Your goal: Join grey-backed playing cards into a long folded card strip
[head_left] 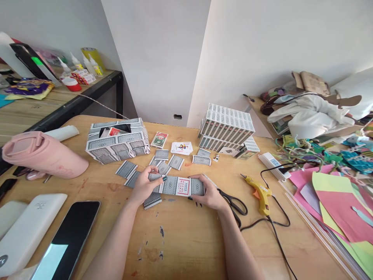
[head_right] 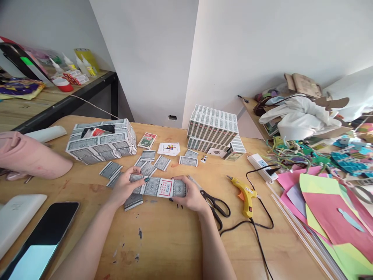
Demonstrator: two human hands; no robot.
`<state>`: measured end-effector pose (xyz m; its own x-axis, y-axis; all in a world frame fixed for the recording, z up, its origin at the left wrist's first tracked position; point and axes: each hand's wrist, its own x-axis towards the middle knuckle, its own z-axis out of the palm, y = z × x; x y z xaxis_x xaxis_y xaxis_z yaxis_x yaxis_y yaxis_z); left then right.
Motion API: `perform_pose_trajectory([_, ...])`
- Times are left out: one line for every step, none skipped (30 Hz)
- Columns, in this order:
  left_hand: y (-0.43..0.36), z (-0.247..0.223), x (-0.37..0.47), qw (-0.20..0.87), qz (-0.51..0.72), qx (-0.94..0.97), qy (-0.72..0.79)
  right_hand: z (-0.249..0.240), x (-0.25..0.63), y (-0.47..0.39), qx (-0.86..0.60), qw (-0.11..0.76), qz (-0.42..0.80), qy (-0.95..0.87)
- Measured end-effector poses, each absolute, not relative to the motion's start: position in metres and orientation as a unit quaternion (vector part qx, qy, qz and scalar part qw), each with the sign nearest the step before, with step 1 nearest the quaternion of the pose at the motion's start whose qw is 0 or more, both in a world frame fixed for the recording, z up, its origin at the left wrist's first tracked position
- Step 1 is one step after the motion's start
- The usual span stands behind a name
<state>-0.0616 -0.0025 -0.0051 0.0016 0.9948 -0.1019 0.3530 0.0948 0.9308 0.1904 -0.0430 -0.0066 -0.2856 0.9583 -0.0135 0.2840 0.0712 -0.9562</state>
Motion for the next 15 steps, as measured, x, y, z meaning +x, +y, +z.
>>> perform_pose_trajectory([-0.002,-0.005,-0.061,0.425,0.373,0.561,0.605,-0.007,0.191,-0.043,-0.483,0.348,0.480,-0.644])
perform_pose_trajectory([-0.002,-0.005,-0.061,0.420,0.372,0.561,0.608,-0.007,0.190,-0.042,-0.485,0.345,0.476,-0.648])
perform_pose_trajectory([-0.002,-0.004,-0.061,0.416,0.370,0.561,0.612,-0.007,0.190,-0.042,-0.490,0.343,0.467,-0.651])
perform_pose_trajectory([-0.003,-0.003,-0.061,0.414,0.369,0.561,0.615,-0.007,0.189,-0.042,-0.499,0.342,0.453,-0.655])
perform_pose_trajectory([-0.003,-0.003,-0.061,0.413,0.367,0.559,0.618,-0.006,0.187,-0.043,-0.508,0.341,0.439,-0.658])
perform_pose_trajectory([-0.003,-0.002,-0.060,0.413,0.366,0.558,0.620,-0.005,0.186,-0.043,-0.516,0.339,0.426,-0.661])
perform_pose_trajectory([-0.003,-0.001,-0.060,0.415,0.366,0.556,0.620,-0.003,0.184,-0.043,-0.522,0.340,0.415,-0.663])
perform_pose_trajectory([-0.003,0.000,-0.060,0.417,0.368,0.554,0.620,-0.002,0.183,-0.044,-0.525,0.340,0.406,-0.666])
perform_pose_trajectory([-0.003,0.000,-0.060,0.419,0.369,0.553,0.619,-0.001,0.181,-0.044,-0.526,0.342,0.399,-0.668])
perform_pose_trajectory([-0.003,0.000,-0.060,0.421,0.368,0.553,0.618,0.000,0.180,-0.044,-0.526,0.344,0.395,-0.670])
perform_pose_trajectory([-0.003,0.001,-0.060,0.422,0.366,0.555,0.616,0.001,0.180,-0.044,-0.523,0.345,0.395,-0.672])
perform_pose_trajectory([-0.003,0.001,-0.060,0.424,0.364,0.557,0.615,0.002,0.180,-0.044,-0.520,0.344,0.398,-0.673])
perform_pose_trajectory([-0.003,0.001,-0.060,0.425,0.362,0.560,0.613,0.002,0.180,-0.044,-0.517,0.342,0.403,-0.673])
perform_pose_trajectory([-0.003,0.001,-0.061,0.426,0.361,0.562,0.610,0.002,0.180,-0.044,-0.514,0.339,0.410,-0.673])
perform_pose_trajectory([-0.003,0.000,-0.061,0.428,0.360,0.564,0.607,0.001,0.181,-0.044,-0.512,0.336,0.417,-0.672])
